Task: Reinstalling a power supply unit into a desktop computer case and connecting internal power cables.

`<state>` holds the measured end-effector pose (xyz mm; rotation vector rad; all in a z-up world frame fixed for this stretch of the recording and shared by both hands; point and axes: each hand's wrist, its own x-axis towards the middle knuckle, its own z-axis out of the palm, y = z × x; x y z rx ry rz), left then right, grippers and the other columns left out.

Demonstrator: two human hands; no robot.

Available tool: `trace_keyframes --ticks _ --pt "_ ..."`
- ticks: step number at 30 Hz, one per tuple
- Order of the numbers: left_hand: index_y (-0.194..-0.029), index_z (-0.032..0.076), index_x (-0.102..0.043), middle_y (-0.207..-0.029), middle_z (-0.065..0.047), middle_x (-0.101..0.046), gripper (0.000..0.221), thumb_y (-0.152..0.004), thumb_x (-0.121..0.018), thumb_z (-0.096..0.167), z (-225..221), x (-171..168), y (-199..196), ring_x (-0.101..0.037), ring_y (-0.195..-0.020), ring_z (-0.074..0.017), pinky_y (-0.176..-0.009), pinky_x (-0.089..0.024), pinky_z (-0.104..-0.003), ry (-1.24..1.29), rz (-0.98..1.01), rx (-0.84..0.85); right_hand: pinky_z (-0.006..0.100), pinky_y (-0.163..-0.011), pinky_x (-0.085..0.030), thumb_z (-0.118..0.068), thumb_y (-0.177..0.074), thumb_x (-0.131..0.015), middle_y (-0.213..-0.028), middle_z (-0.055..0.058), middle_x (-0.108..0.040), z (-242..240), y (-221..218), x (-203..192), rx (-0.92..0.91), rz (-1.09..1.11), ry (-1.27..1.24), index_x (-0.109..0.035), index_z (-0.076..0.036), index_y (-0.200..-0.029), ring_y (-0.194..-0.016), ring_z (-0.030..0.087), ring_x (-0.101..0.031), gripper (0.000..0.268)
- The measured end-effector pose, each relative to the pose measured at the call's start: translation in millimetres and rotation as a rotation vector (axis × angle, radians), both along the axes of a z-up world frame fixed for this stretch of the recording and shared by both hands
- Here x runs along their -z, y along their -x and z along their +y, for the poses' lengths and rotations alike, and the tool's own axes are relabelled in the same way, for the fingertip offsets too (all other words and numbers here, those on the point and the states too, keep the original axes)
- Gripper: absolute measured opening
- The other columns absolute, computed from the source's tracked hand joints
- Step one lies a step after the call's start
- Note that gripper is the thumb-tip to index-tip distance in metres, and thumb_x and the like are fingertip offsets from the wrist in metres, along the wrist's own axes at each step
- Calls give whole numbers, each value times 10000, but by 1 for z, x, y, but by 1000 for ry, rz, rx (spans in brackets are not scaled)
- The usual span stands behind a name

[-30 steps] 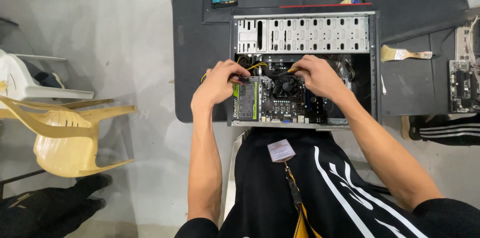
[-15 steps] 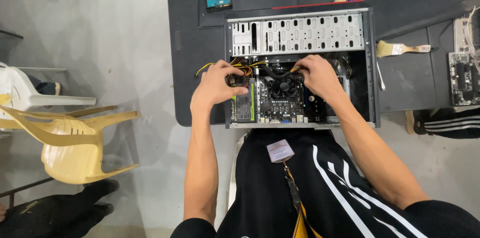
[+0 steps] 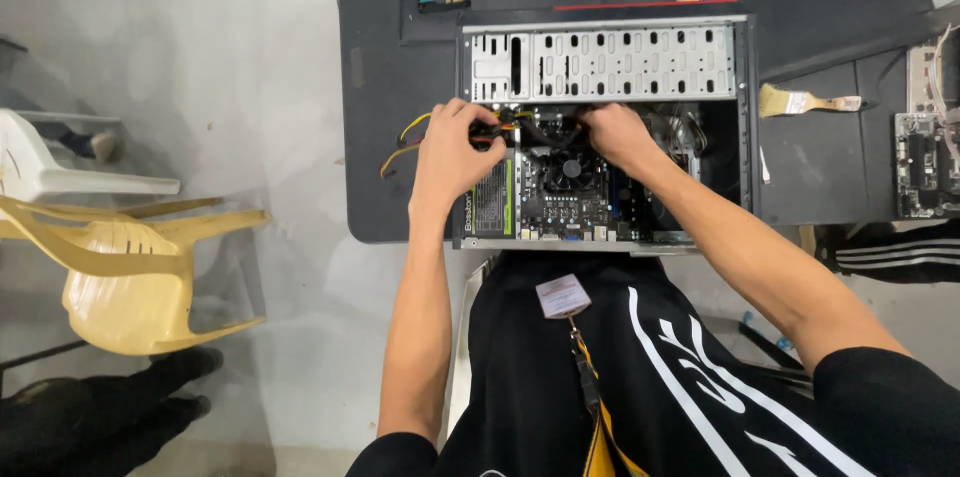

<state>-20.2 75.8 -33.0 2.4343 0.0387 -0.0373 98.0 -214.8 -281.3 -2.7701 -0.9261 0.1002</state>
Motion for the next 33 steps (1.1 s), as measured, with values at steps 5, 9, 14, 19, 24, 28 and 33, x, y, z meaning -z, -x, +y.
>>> trace_keyframes --ticks 5,9,14,19,24,28,33 --pt "-980 155 -700 -977 -22 -609 193 -813 -736 245 -5 10 -5 -586 -1070 -245 -819 -616 -415 57 -75 -52 514 -718 -618 -111 -817 -704 -860 226 -748 -13 -16 48 141 207 97 -770 -18 -977 -855 421 -753 197" --pt "-992 198 -701 -989 26 -597 198 -840 -716 325 -8 15 -10 -563 -1075 -185 -807 -616 -400 55 -45 -81 546 -832 -605 -261 -871 -738 -983 264 -761 -3 -19 5 183 336 196 -776 15 -1026 -998 446 -740 319" --pt "-1000 177 -720 -959 3 -609 267 -835 -729 387 -13 11 -20 -573 -1044 -197 -832 -606 -418 89 -50 -95 556 -831 -617 -281 -893 -749 -998 262 -770 -10 -32 51 212 328 295 -786 41 -1073 -1025 456 -732 371" --pt "-981 187 -733 -935 6 -626 276 -826 -740 415 -14 18 -27 -593 -1018 -199 -825 -607 -413 91 -43 -100 546 -807 -622 -268 -910 -723 -983 245 -786 -27 -46 93 211 282 328 -803 32 -1036 -1000 427 -751 335" --pt "-980 193 -743 -925 13 -626 278 -835 -747 429 -15 17 -27 -596 -1008 -186 -828 -600 -391 105 -32 -92 562 -794 -618 -248 -908 -716 -985 251 -777 -24 -30 72 269 312 236 -782 16 -1100 -992 449 -745 333" --pt "-1007 168 -744 -950 -26 -635 294 -832 -763 403 -14 17 -25 -597 -1018 -219 -877 -583 -396 122 -33 -78 562 -709 -618 -145 -940 -637 -841 228 -767 -5 -3 -3 222 186 153 -808 4 -1004 -861 462 -752 235" --pt "-1020 171 -746 -968 -29 -644 319 -835 -774 430 -14 18 -26 -601 -1038 -231 -885 -583 -397 104 -22 -67 474 -696 -631 -181 -971 -591 -783 137 -755 -4 5 -14 234 139 113 -811 -87 -1007 -830 391 -765 242"
